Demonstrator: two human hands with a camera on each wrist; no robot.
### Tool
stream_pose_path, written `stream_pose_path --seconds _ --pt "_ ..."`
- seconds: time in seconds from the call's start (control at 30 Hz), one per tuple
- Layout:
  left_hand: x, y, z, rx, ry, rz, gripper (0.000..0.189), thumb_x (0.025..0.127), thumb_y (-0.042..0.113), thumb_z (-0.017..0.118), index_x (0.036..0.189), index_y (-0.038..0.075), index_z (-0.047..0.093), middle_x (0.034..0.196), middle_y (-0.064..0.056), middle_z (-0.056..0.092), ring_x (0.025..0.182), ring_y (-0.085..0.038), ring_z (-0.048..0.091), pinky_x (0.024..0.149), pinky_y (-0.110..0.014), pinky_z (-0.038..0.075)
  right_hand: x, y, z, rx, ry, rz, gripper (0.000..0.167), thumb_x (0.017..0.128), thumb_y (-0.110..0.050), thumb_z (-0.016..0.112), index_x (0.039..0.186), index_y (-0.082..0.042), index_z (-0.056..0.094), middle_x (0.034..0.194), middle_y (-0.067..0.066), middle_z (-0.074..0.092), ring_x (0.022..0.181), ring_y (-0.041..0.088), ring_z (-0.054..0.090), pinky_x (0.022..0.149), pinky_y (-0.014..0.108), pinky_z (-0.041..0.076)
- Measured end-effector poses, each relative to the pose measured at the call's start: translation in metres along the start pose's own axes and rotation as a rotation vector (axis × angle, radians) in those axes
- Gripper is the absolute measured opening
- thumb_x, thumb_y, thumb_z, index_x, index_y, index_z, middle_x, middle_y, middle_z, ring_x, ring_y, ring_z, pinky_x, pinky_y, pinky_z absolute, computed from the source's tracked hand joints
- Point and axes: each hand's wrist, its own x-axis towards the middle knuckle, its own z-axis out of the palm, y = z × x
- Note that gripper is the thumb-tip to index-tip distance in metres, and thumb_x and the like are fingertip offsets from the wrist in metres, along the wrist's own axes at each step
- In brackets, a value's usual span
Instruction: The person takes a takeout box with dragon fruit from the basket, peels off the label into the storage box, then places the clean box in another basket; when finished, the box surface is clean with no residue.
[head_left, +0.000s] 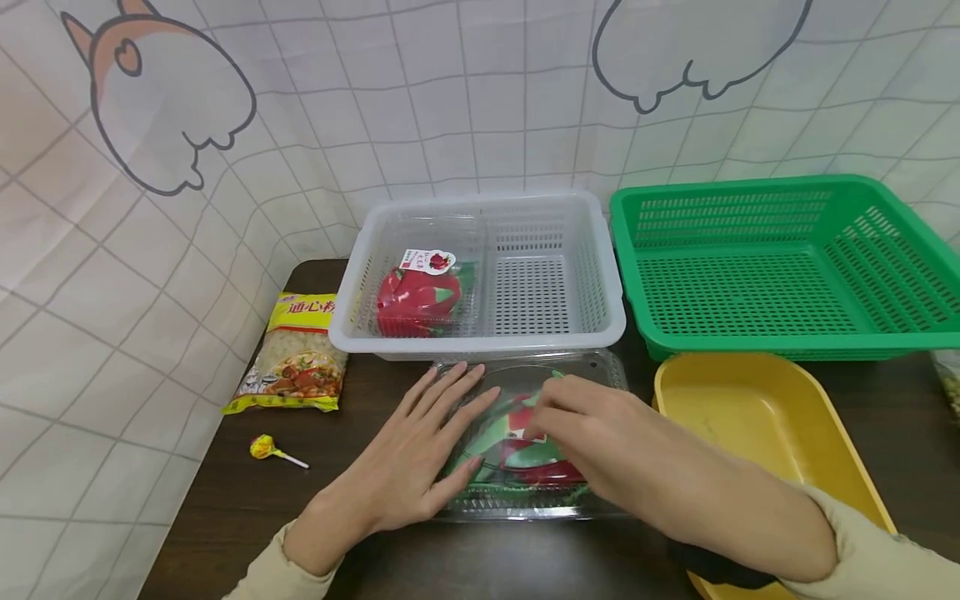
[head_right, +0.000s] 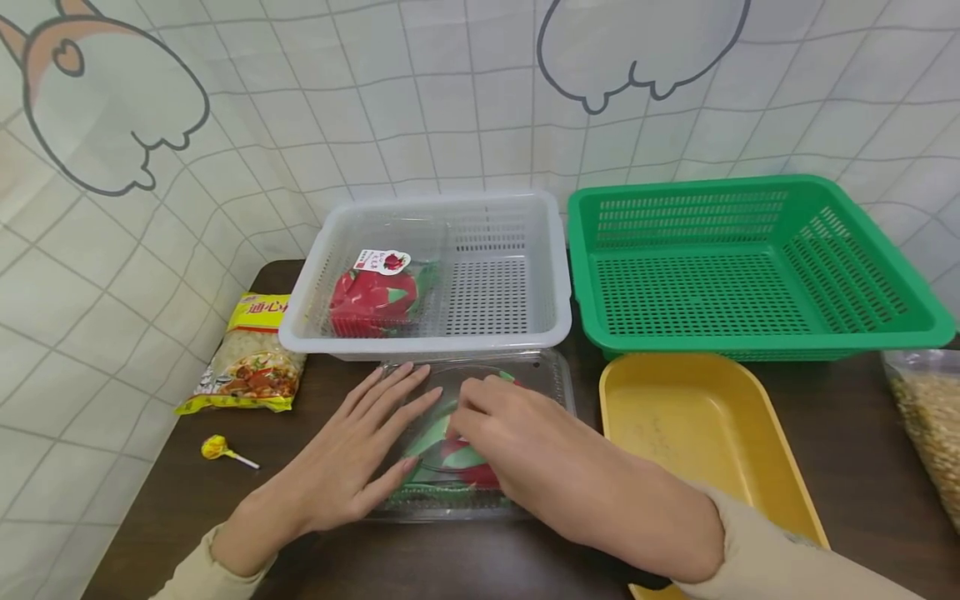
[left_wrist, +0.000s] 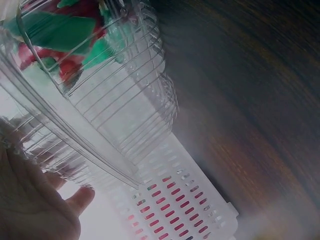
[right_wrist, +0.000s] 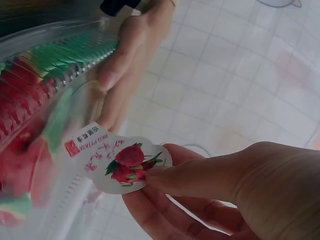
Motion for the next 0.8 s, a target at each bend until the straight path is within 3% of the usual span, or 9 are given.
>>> stream_pose_path --seconds 0.17,0.23,0.4,0.47,0.53,0.63,0.7,0.77,0.8 --pt "-0.001 -0.001 0.001 -0.006 0.001 -0.003 0.068 0.105 0.046 0.047 0.163 0.016 0.034 0.172 -0.009 0.024 0.159 -0.03 0.019 0.127 -0.055 0.014 -0.013 0.001 -0.014 0.086 0.093 -0.012 0.044 0.07 0.009 0.091 0.104 -0.015 0.076 0.101 -0.006 0.066 0.086 0.011 0.065 0.077 0.022 0.06" --pt "-0.001 0.0 0.001 -0.01 0.004 -0.003 0.068 0.104 0.046 0.048 0.163 0.015 0.034 0.172 -0.009 0.025 0.159 -0.031 0.02 0.127 -0.055 0.014 -0.022 0.008 -0.023 0.145 0.104 -0.009 0.05 0.072 0.011 0.089 0.108 -0.02 0.076 0.105 -0.009 0.067 0.088 0.009 0.066 0.078 0.019 0.059" --pt "0.0 0.0 0.001 -0.02 0.015 0.004 0.069 0.103 0.045 0.05 0.163 0.015 0.034 0.172 -0.01 0.025 0.158 -0.032 0.021 0.127 -0.057 0.014 -0.059 0.046 -0.045 0.177 0.083 -0.045 0.056 0.085 0.003 0.083 0.127 -0.032 0.071 0.119 -0.018 0.066 0.098 0.001 0.064 0.085 0.014 0.055" --pt "0.0 0.0 0.001 -0.021 0.018 0.005 0.069 0.103 0.045 0.05 0.163 0.015 0.034 0.171 -0.01 0.025 0.158 -0.032 0.021 0.127 -0.056 0.014 -0.074 0.063 -0.055 0.182 0.07 -0.064 0.053 0.087 0.001 0.081 0.13 -0.028 0.071 0.122 -0.015 0.067 0.103 0.002 0.064 0.09 0.015 0.053" --pt "0.0 0.0 0.001 -0.018 0.019 0.006 0.069 0.103 0.044 0.049 0.163 0.014 0.035 0.171 -0.01 0.026 0.158 -0.032 0.021 0.127 -0.056 0.015 -0.083 0.067 -0.069 0.177 0.066 -0.023 0.057 0.081 0.007 0.083 0.126 -0.026 0.072 0.118 -0.012 0.07 0.1 0.005 0.066 0.089 0.015 0.053" --pt "0.0 0.0 0.001 -0.013 0.023 0.006 0.068 0.103 0.044 0.049 0.163 0.014 0.035 0.171 -0.011 0.026 0.158 -0.032 0.022 0.127 -0.056 0.015 -0.09 0.07 -0.085 0.233 0.09 0.026 0.029 0.091 -0.009 0.082 0.119 -0.016 0.075 0.111 -0.004 0.073 0.096 0.007 0.067 0.086 0.014 0.055" --pt "0.0 0.0 0.002 -0.01 0.027 0.009 0.068 0.103 0.044 0.049 0.163 0.014 0.035 0.171 -0.011 0.026 0.158 -0.032 0.022 0.127 -0.056 0.015 -0.095 0.07 -0.092 0.231 0.102 0.094 0.02 0.095 -0.021 0.075 0.115 -0.017 0.075 0.107 -0.004 0.073 0.092 0.006 0.066 0.081 0.014 0.056" --pt "0.001 0.0 0.002 -0.01 0.031 0.011 0.068 0.103 0.044 0.049 0.163 0.014 0.035 0.171 -0.011 0.026 0.158 -0.032 0.021 0.127 -0.055 0.014 -0.104 0.075 -0.092 0.25 0.096 0.149 0.02 0.098 -0.025 0.068 0.113 -0.014 0.075 0.106 -0.002 0.072 0.091 0.006 0.067 0.08 0.014 0.056" --pt "0.0 0.0 0.002 -0.01 0.03 0.01 0.068 0.103 0.044 0.048 0.163 0.015 0.034 0.171 -0.01 0.026 0.158 -0.031 0.021 0.127 -0.055 0.014 -0.11 0.08 -0.09 0.246 0.083 0.172 0.018 0.096 -0.015 0.071 0.114 -0.015 0.075 0.106 -0.003 0.072 0.092 0.006 0.067 0.08 0.014 0.057"
